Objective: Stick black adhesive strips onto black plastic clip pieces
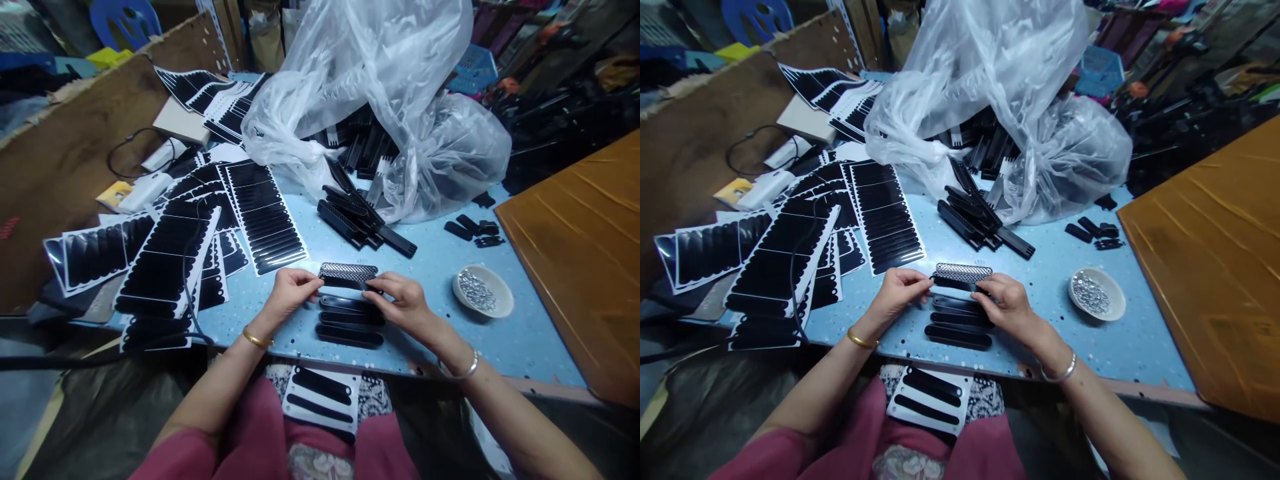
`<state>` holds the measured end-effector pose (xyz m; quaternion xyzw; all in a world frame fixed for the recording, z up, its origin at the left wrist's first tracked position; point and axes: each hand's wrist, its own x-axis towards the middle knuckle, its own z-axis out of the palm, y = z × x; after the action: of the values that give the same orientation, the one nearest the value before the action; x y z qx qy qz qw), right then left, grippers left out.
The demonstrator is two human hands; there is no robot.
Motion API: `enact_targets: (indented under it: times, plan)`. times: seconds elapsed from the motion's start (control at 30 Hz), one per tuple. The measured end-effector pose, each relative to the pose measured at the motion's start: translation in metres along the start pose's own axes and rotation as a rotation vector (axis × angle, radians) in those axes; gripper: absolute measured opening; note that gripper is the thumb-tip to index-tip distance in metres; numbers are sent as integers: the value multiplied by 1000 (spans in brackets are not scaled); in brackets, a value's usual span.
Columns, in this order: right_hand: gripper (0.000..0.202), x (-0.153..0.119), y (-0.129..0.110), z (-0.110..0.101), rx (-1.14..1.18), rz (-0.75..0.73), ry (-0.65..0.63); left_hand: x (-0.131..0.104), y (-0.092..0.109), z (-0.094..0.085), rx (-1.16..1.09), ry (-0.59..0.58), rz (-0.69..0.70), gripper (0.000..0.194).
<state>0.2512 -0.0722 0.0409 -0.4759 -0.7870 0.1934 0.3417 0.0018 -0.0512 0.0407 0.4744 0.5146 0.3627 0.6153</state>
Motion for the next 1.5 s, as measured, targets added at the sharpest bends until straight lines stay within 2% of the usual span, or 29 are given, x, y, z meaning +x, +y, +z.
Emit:
enact_targets:
  times: [0.13, 0.2, 0.37, 0.57, 0.77, 0.97, 1.23, 1.5]
  plan:
    - [17, -2, 7, -4, 31, 103, 33, 10, -16, -8, 255, 205, 132, 24]
    - [19, 0, 13, -4, 55, 133, 46, 17, -24, -10, 371, 258, 223, 18]
    - [20, 6, 27, 2, 22, 125, 26, 29, -33, -5, 530, 127, 272, 19]
    - [17, -1, 34, 1, -43, 60, -59, 26, -33, -2, 509, 30, 316, 14]
    - [13, -4, 31, 0, -44, 21, -107, 24, -37, -2, 349, 26, 237, 30]
    - [13, 3, 26, 6, -67, -64, -79, 25, -42, -2, 215, -17, 170, 26]
    - [13, 5, 26, 5, -105, -94, -92, 28, -49, -3, 196, -23, 153, 26]
    - [14, 4, 27, 8, -114, -125, -89, 27, -45, -3, 185, -23, 137, 26]
